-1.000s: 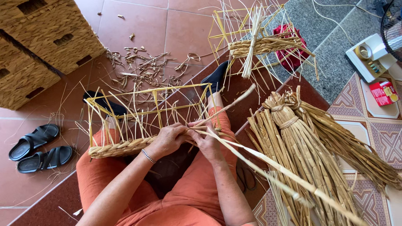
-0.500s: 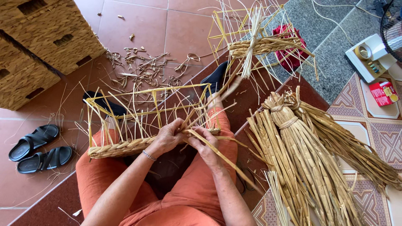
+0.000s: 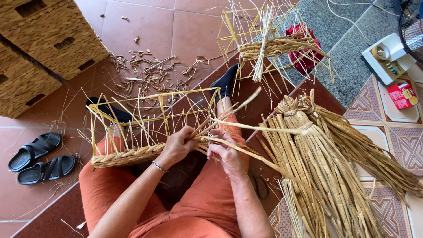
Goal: The person sits on the floor weaving a basket: they hold a bamboo frame on their lap, weave palm-leaf strips around the frame by hand, pull strips tight, and add new strips from a pile beside them to build up the woven side wall.
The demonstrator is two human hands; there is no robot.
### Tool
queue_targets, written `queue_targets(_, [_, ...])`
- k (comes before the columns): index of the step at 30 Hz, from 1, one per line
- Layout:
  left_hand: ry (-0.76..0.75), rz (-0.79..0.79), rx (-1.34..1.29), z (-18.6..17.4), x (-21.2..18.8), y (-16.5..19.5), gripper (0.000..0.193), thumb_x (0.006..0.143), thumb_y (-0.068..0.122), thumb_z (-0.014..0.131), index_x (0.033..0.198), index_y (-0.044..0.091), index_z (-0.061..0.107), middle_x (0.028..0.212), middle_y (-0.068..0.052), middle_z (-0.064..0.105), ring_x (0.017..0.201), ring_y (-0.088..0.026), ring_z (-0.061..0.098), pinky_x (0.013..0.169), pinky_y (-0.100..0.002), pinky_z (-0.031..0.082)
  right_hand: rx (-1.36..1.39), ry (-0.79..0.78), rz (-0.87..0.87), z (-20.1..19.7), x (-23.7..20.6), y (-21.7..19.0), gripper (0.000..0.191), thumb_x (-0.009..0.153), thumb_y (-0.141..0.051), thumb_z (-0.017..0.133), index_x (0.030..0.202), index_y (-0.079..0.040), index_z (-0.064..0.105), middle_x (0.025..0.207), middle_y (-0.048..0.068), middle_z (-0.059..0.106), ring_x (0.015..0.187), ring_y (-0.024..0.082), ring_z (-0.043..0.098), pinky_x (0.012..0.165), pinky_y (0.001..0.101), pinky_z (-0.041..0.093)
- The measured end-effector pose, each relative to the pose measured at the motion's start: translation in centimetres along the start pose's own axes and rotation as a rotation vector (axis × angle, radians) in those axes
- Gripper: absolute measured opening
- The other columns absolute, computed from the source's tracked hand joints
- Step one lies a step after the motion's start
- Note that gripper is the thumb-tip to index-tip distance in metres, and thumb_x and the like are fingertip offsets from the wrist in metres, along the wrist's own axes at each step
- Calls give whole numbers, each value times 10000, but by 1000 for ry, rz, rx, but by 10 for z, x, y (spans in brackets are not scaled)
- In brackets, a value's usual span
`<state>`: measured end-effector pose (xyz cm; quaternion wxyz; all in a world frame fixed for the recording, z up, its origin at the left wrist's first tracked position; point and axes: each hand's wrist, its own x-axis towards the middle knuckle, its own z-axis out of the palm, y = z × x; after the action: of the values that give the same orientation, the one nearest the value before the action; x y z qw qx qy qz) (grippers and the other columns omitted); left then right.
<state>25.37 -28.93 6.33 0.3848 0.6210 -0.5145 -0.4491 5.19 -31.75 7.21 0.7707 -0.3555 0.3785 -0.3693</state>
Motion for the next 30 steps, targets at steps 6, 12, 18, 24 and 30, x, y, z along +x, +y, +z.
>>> queue_targets(6, [31, 26, 235, 0, -2, 1, 157, 879, 190, 766, 987, 88, 713, 813, -93, 719, 719, -215, 696, 676, -351, 551, -180, -81, -97, 9, 4, -13, 541, 878, -83, 818, 1369, 16, 611, 938, 2, 614, 628, 28, 539, 474, 163, 438])
queue_targets(12, [137, 74, 221, 6, -6, 3, 204, 830, 193, 776, 1003, 99, 720, 851, -93, 719, 755, -246, 715, 697, -366, 556, -321, 7, -616, 18, 9, -13, 532, 945, -205, 819, 1351, -36, 519, 962, -8, 645, 855, 61, 662, 721, 192, 552])
queue_targets(18, [184, 88, 272, 12, -5, 0, 191, 819, 202, 777, 972, 98, 730, 836, -88, 697, 775, -265, 694, 710, -401, 542, -367, 127, -589, 29, 5, -10, 183, 1034, -160, 703, 1127, -2, 703, 836, 89, 732, 737, 120, 717, 652, 227, 591])
queue_targets(24, [49, 209, 429, 6, -7, 1, 171, 847, 249, 766, 875, 87, 718, 793, -69, 662, 821, -254, 641, 750, -404, 528, -721, 20, -795, 19, 30, -22, 178, 1036, -98, 633, 1166, 10, 690, 990, 145, 742, 871, 159, 762, 706, 234, 628])
queue_targets(30, [102, 281, 601, 19, -9, 16, 399, 690, 367, 840, 774, 51, 611, 785, -94, 620, 795, -299, 600, 720, -424, 508, -537, 71, -424, -30, 49, -43, 160, 982, -46, 650, 1102, 28, 728, 945, 168, 763, 774, 197, 768, 690, 281, 680])
